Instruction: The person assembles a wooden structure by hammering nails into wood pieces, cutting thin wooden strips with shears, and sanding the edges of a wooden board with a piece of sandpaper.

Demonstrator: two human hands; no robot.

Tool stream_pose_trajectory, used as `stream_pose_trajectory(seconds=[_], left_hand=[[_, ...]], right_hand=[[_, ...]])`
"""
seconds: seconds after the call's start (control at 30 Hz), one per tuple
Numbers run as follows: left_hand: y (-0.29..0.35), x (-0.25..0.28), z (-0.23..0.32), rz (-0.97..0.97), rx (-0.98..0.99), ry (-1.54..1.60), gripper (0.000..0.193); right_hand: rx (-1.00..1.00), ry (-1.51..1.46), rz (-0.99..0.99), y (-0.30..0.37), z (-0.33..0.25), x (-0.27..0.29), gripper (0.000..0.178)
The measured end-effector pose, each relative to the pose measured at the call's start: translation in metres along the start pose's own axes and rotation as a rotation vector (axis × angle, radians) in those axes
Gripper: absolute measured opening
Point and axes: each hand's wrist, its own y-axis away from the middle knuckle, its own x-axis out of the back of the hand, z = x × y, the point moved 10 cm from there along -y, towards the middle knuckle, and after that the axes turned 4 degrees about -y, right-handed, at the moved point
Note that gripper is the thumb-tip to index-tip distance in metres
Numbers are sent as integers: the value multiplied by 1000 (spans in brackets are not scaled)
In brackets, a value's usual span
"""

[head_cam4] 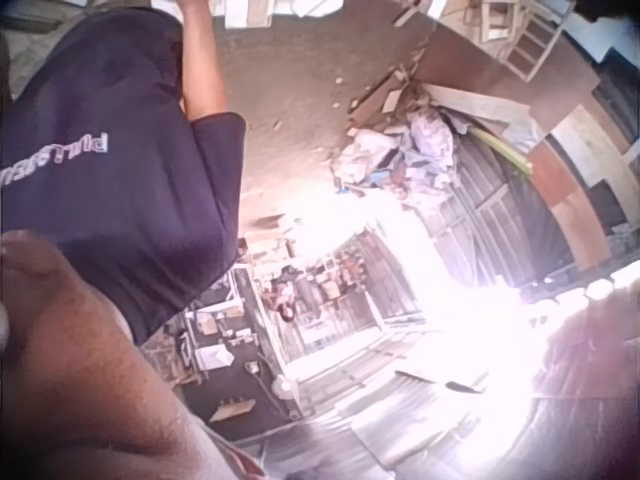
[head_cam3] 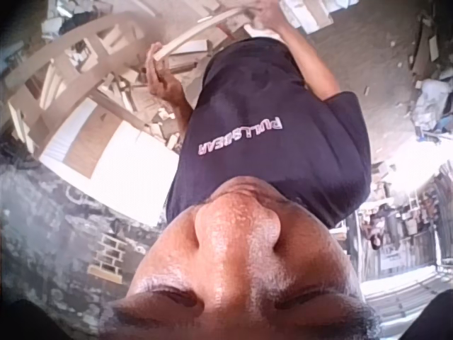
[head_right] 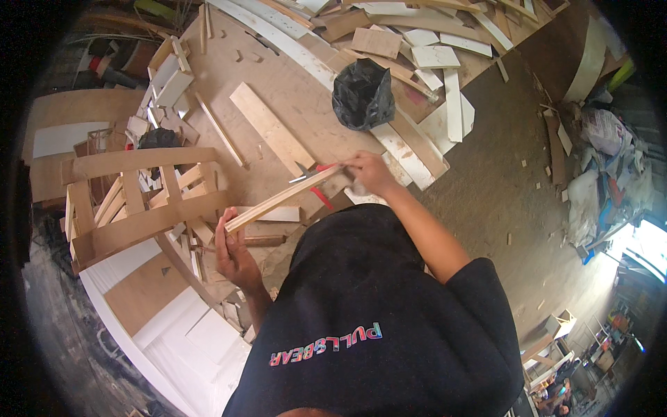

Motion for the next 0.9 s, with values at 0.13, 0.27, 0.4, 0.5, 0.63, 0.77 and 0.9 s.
stream_pose_trajectory(seconds=[0.13, 0.27, 0.4, 0.5, 0.63, 0.77, 0.9], left_hand=[[-4, -17, 10, -128, -98, 68, 35], [-2, -19, 11, -276, -133, 46, 35], [-12, -35, 36, -269, -225, -16, 30], [-15, -48, 51, -310, -257, -40, 29], [-17, -64, 65, -372, -300, -81, 30], [-13, -69, 64, -379, -300, -44, 29], [-15, -81, 75, -380, -320, -46, 30]], right_hand=[[-127, 318, 33, 0, 42, 7, 22], [129, -132, -106, -6, -89, 1, 21], [149, -57, -73, 0, -91, 8, 21], [-3, 29, -6, 8, -20, 14, 25], [269, -173, -35, 14, -139, 30, 30], [163, -123, 47, 22, -95, 30, 28], [-185, 191, 24, 21, 11, 21, 24]])
